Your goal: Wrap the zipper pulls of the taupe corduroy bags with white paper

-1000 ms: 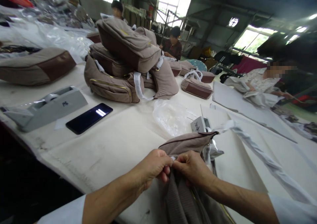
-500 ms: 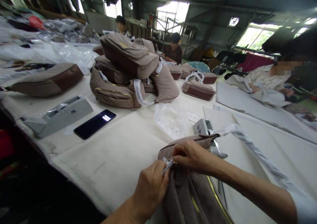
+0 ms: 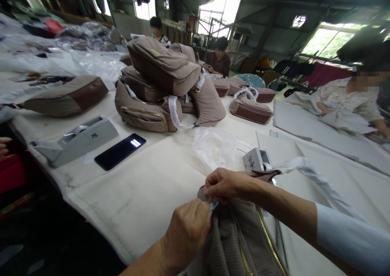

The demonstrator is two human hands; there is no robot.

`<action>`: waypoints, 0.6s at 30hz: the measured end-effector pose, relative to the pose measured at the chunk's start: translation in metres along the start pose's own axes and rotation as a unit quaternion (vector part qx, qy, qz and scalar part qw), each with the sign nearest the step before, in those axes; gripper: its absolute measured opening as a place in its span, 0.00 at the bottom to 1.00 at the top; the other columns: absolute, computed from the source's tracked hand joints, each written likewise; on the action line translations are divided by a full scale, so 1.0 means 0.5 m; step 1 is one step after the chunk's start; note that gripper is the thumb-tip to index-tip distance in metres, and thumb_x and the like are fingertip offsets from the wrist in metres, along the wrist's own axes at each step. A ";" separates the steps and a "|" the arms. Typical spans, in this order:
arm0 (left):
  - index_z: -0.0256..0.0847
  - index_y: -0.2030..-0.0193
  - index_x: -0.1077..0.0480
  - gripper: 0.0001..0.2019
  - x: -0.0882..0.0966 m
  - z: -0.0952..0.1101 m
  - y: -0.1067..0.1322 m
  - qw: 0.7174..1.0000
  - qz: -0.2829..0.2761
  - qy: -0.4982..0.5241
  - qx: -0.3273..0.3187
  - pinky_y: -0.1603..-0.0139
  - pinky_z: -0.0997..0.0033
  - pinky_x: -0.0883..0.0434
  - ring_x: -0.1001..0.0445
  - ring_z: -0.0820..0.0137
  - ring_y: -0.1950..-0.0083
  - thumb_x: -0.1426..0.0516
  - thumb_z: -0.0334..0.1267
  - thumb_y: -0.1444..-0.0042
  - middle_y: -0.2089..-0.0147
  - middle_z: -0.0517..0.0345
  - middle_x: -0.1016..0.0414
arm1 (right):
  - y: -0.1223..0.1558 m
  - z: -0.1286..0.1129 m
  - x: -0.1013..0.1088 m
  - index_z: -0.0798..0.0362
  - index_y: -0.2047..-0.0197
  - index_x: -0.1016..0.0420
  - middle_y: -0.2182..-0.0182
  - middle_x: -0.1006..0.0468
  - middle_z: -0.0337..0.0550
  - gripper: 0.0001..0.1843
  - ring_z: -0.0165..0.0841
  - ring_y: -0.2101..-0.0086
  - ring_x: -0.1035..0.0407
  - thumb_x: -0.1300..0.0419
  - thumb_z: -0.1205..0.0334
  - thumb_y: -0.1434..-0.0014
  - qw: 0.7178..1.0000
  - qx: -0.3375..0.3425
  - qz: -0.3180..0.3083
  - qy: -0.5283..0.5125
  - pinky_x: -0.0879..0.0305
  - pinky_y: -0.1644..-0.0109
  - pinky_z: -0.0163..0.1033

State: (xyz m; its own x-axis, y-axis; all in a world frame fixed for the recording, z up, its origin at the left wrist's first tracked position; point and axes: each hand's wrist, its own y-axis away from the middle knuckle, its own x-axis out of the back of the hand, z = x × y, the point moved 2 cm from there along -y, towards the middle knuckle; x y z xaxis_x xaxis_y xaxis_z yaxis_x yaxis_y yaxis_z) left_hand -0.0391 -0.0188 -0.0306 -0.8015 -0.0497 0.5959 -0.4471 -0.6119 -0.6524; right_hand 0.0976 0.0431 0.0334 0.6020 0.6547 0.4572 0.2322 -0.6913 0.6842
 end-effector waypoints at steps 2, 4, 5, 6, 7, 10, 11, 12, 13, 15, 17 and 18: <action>0.38 0.71 0.37 0.09 0.003 -0.010 -0.008 0.978 -0.049 0.127 0.155 0.75 0.71 0.41 0.35 0.71 0.75 0.53 0.30 0.41 0.75 0.58 0.34 | 0.007 0.009 -0.006 0.56 0.75 0.31 0.85 0.36 0.32 0.04 0.22 0.84 0.44 0.43 0.65 0.52 0.998 0.042 0.024 -0.041 0.50 0.82 0.28; 0.39 0.73 0.39 0.09 -0.002 -0.019 -0.013 0.887 -0.107 0.291 0.343 0.78 0.75 0.40 0.35 0.73 0.79 0.51 0.38 0.42 0.78 0.61 0.34 | 0.020 0.016 -0.015 0.56 0.74 0.32 0.85 0.37 0.32 0.07 0.22 0.84 0.45 0.45 0.63 0.49 0.993 0.087 0.058 -0.048 0.49 0.81 0.28; 0.39 0.74 0.40 0.10 -0.007 -0.021 -0.013 0.823 -0.122 0.367 0.417 0.81 0.77 0.41 0.35 0.74 0.81 0.50 0.41 0.44 0.80 0.62 0.35 | 0.028 0.019 -0.020 0.56 0.75 0.32 0.84 0.38 0.32 0.08 0.22 0.82 0.44 0.45 0.62 0.47 0.989 0.117 0.079 -0.036 0.49 0.80 0.28; 0.39 0.74 0.41 0.10 -0.012 -0.022 -0.014 0.761 -0.123 0.432 0.468 0.83 0.79 0.43 0.36 0.75 0.83 0.49 0.43 0.47 0.82 0.63 0.36 | 0.037 0.022 -0.025 0.56 0.75 0.32 0.83 0.37 0.33 0.08 0.23 0.81 0.43 0.46 0.63 0.46 0.983 0.151 0.105 -0.016 0.47 0.78 0.28; 0.39 0.75 0.41 0.11 -0.018 -0.022 -0.015 0.708 -0.115 0.485 0.500 0.85 0.80 0.44 0.37 0.76 0.85 0.48 0.44 0.50 0.84 0.65 0.37 | 0.047 0.025 -0.029 0.56 0.75 0.32 0.81 0.36 0.34 0.09 0.23 0.79 0.41 0.46 0.64 0.45 0.974 0.187 0.132 0.011 0.46 0.75 0.29; 0.38 0.78 0.40 0.11 -0.035 -0.023 -0.017 0.597 -0.072 0.586 0.543 0.87 0.79 0.38 0.45 0.80 0.89 0.44 0.43 0.58 0.86 0.68 0.41 | 0.074 0.044 -0.042 0.56 0.70 0.29 0.75 0.31 0.39 0.11 0.26 0.73 0.37 0.50 0.66 0.41 0.932 0.284 0.178 0.141 0.42 0.69 0.31; 0.37 0.79 0.39 0.10 -0.041 -0.023 -0.016 0.564 -0.062 0.609 0.554 0.87 0.77 0.35 0.48 0.82 0.89 0.44 0.41 0.59 0.86 0.69 0.41 | 0.079 0.053 -0.049 0.56 0.67 0.29 0.73 0.30 0.41 0.11 0.28 0.72 0.36 0.52 0.67 0.40 0.911 0.314 0.177 0.200 0.42 0.69 0.32; 0.37 0.79 0.38 0.09 -0.047 -0.024 -0.014 0.534 -0.056 0.626 0.565 0.88 0.76 0.34 0.50 0.82 0.89 0.43 0.40 0.61 0.86 0.69 0.42 | 0.083 0.062 -0.057 0.57 0.63 0.29 0.72 0.30 0.43 0.11 0.29 0.72 0.36 0.53 0.67 0.40 0.886 0.342 0.172 0.262 0.41 0.69 0.34; 0.36 0.78 0.37 0.08 -0.053 -0.025 -0.013 0.508 -0.053 0.638 0.576 0.88 0.76 0.33 0.52 0.82 0.88 0.43 0.39 0.61 0.86 0.69 0.42 | 0.085 0.072 -0.067 0.57 0.59 0.30 0.70 0.30 0.44 0.12 0.31 0.71 0.36 0.53 0.68 0.41 0.856 0.366 0.169 0.325 0.40 0.68 0.36; 0.36 0.78 0.36 0.07 -0.062 -0.029 -0.008 0.471 -0.053 0.648 0.596 0.90 0.78 0.35 0.52 0.82 0.88 0.43 0.37 0.62 0.86 0.69 0.43 | 0.087 0.089 -0.087 0.59 0.53 0.32 0.67 0.28 0.46 0.14 0.34 0.70 0.36 0.50 0.67 0.43 0.791 0.392 0.194 0.429 0.39 0.66 0.40; 0.36 0.79 0.36 0.07 -0.065 -0.037 -0.004 0.467 -0.049 0.652 0.596 0.89 0.78 0.35 0.52 0.83 0.88 0.43 0.37 0.62 0.86 0.70 0.44 | 0.090 0.096 -0.106 0.59 0.51 0.33 0.65 0.27 0.45 0.16 0.35 0.70 0.35 0.47 0.62 0.43 0.745 0.395 0.230 0.487 0.38 0.66 0.42; 0.36 0.79 0.36 0.07 -0.063 -0.043 -0.002 0.482 -0.047 0.650 0.585 0.89 0.78 0.35 0.52 0.83 0.88 0.44 0.38 0.61 0.86 0.70 0.44 | 0.096 0.095 -0.113 0.57 0.52 0.31 0.65 0.26 0.44 0.16 0.35 0.70 0.35 0.47 0.59 0.41 0.725 0.406 0.247 0.498 0.38 0.66 0.42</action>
State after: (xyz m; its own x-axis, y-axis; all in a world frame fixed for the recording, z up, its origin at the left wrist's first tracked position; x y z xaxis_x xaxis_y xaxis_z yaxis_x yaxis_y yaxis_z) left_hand -0.0221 0.0005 -0.0589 -0.7113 0.0934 -0.6967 -0.5852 -0.6278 0.5133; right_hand 0.1111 -0.0416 0.0133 0.0090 -0.1176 0.9930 0.7929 -0.6042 -0.0788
